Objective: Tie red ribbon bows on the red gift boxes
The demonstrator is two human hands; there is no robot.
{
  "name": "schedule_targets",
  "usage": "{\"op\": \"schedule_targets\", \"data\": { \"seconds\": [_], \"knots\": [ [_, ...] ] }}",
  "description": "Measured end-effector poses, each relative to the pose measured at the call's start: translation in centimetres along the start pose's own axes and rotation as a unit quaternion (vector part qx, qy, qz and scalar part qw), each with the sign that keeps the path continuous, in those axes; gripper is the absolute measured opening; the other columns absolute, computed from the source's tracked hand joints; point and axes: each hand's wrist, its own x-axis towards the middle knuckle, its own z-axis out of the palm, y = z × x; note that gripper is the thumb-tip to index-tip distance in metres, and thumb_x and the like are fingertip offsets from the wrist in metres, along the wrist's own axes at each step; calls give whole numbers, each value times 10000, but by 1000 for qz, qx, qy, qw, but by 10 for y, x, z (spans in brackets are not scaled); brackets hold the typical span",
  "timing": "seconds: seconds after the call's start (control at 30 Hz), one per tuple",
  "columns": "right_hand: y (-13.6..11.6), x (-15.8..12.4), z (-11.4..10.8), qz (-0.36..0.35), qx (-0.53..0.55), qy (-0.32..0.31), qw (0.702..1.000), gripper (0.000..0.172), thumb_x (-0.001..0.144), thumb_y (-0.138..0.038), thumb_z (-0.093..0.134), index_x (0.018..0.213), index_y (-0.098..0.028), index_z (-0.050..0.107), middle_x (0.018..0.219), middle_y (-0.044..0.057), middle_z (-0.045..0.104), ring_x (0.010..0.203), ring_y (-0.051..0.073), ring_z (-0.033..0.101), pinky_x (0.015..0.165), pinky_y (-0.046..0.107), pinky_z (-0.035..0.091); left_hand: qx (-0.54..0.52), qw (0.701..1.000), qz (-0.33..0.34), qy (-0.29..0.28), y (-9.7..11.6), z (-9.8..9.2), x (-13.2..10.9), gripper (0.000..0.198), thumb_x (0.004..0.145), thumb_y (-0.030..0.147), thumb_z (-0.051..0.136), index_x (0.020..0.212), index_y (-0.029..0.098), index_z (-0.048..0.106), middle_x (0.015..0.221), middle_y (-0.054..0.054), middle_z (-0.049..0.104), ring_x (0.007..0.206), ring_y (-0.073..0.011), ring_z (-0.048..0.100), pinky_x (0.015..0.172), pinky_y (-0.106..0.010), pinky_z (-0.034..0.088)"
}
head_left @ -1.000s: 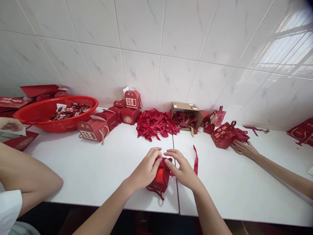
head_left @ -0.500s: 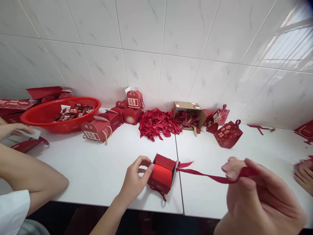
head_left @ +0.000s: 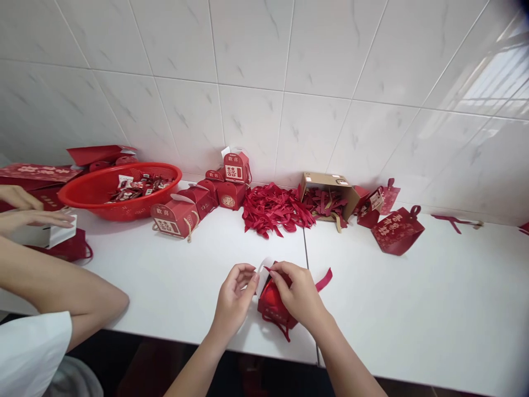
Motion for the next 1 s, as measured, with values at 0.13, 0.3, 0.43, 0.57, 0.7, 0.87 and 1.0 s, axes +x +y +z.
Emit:
{"op": "schedule_targets", "data": {
  "seconds": [0.13, 0.3, 0.43, 0.57, 0.7, 0.87, 1.0],
  "knots": [
    [0, 1, -2, 57, 11, -17, 998, 174, 854, -260, 495, 749, -201, 620, 670, 17, 663, 607, 158, 599, 594, 265, 446, 6, 1000, 6, -5, 1, 2, -2, 243, 806, 405, 612, 908, 193, 549, 874, -36, 625, 858, -182, 632, 698, -273, 534],
    [3, 6, -1, 91, 6, -20, 996, 156, 798, -246, 511, 659, -203, 566, 550, -15, 580, 513, 135, 522, 517, 246, 395, 14, 1000, 10, -9, 1, 5, -6, 253, 796, 425, 613, 892, 198, 553, 872, -37, 631, 862, -191, 640, 692, -276, 539],
    [2, 9, -2, 90, 10, -39, 995, 134, 779, -218, 505, 663, -199, 571, 573, -15, 586, 527, 129, 527, 519, 237, 392, 10, 1000, 15, -24, -1, 6, -8, 256, 824, 425, 593, 943, 204, 542, 883, -39, 635, 861, -186, 632, 692, -275, 538],
    [1, 9, -3, 77, 22, -56, 995, 138, 797, -217, 499, 697, -198, 592, 626, -4, 620, 567, 137, 559, 559, 248, 423, 16, 999, 0, -47, 3, 6, -2, 272, 872, 466, 507, 966, 212, 533, 850, -25, 620, 798, -172, 614, 635, -256, 517],
    [-3, 7, -3, 46, -4, -48, 998, 153, 829, -224, 503, 742, -198, 626, 696, 19, 637, 643, 160, 589, 630, 283, 462, 36, 995, 14, -87, 9, 7, 7, 262, 884, 446, 494, 795, 202, 522, 725, 24, 520, 645, -118, 525, 591, -219, 478],
    [-1, -4, -12, -26, -53, 38, 998, 156, 858, -279, 549, 917, -228, 684, 1099, 95, 605, 1076, 250, 563, 948, 413, 426, 114, 988, 0, -104, 3, -1, 16, 322, 905, 470, 390, 752, 207, 495, 725, 14, 540, 680, -144, 574, 603, -247, 505],
    [23, -25, -34, -9, -39, 148, 988, 237, 896, -357, 509, 1041, -220, 636, 1176, 116, 575, 1138, 255, 535, 975, 428, 427, 353, 936, -9, -9, -16, -44, 25, 258, 843, 381, 462, 664, 202, 509, 692, -47, 582, 717, -239, 595, 712, -385, 479]
  ]
}}
